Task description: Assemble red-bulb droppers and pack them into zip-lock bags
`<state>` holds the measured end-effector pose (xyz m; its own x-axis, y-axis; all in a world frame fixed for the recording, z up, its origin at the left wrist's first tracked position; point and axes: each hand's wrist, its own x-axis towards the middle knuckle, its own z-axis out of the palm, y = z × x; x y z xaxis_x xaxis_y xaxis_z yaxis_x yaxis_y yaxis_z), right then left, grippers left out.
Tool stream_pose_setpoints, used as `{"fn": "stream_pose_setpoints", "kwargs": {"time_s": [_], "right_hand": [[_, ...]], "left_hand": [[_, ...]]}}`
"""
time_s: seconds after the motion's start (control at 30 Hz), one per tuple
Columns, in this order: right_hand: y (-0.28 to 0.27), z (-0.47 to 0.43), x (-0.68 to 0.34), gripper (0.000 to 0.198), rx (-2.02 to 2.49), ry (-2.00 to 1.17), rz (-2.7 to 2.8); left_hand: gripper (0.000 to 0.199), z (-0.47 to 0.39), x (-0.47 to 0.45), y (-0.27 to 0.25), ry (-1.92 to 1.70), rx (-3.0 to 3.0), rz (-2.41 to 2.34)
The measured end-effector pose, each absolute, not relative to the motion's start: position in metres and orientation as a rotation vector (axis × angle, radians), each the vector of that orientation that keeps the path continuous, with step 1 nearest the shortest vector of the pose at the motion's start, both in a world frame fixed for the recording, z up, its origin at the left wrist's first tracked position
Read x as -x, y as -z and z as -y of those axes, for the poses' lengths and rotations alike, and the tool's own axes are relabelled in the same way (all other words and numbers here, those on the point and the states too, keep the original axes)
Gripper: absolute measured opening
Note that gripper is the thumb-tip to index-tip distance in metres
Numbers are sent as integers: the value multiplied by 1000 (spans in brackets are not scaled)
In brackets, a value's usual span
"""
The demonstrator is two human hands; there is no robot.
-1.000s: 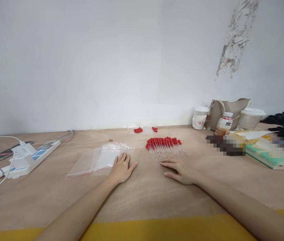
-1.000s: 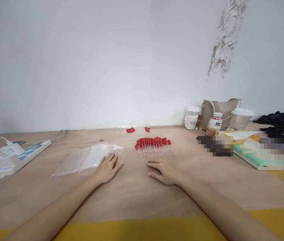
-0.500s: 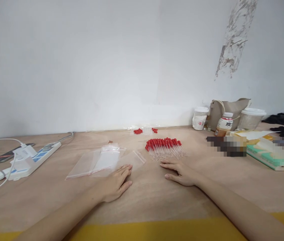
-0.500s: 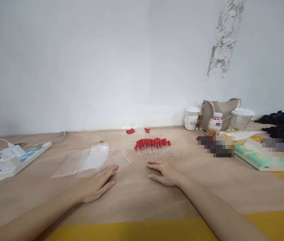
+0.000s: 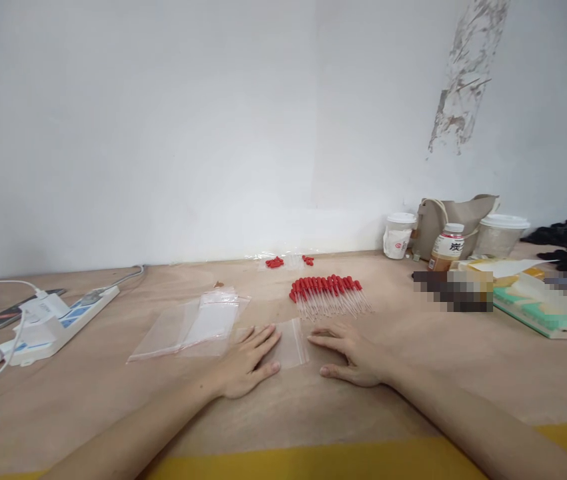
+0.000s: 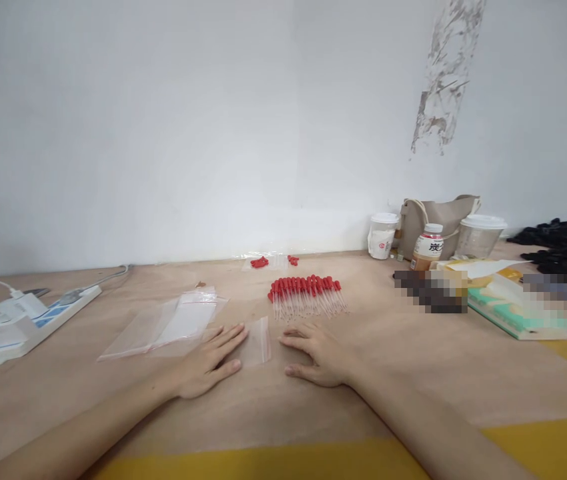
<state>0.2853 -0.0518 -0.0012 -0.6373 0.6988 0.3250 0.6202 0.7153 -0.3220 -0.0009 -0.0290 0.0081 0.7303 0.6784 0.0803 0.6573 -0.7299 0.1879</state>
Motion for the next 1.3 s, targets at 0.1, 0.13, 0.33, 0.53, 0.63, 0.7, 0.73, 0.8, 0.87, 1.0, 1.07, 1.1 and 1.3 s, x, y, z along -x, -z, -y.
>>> {"fn": "stream_pose_setpoints", "kwargs": {"time_s": [0.1,0.13,0.33,0.53,0.63,0.7,0.73,0.8,0.87,1.0,1.07,1.1,1.3], "right_hand": [[0,53,-281,57,989,-225,2520],[-1,53,-281,56,979,-217,2524],[-1,54,-279,53,894,-231,2569],[-2,55,-268,62,767,-323,2656],[-5,54,-265,64,735,-337,2647],[-4,52,-265,68,790,-339,2634],[-4,51,-266,70,824,-334,2635],[-1,50,-268,73,858,-321,2644],[1,50,-269,72,846,-323,2657],[1,50,-269,69,839,-375,2655],[-1,51,-269,69,840,-417,2656],[-2,51,-269,67,838,-441,2657],[-8,50,-279,47,839,-611,2587]], "left_hand": [[56,28,-13,-8,-172,-2819,-1002],[56,28,-16,-7,-178,-2825,-989],[54,31,-19,-5,-235,-2832,-986],[57,33,-23,-5,-221,-2832,-958],[57,34,-24,-6,-221,-2829,-951],[57,34,-23,-6,-217,-2824,-965],[57,34,-22,-6,-215,-2820,-972],[56,34,-21,-6,-215,-2814,-979],[56,34,-20,-6,-211,-2811,-981],[55,35,-22,-6,-205,-2806,-979],[55,35,-22,-8,-218,-2797,-976],[55,35,-21,-8,-226,-2791,-976],[52,29,-11,-12,-265,-2750,-1007]]}}
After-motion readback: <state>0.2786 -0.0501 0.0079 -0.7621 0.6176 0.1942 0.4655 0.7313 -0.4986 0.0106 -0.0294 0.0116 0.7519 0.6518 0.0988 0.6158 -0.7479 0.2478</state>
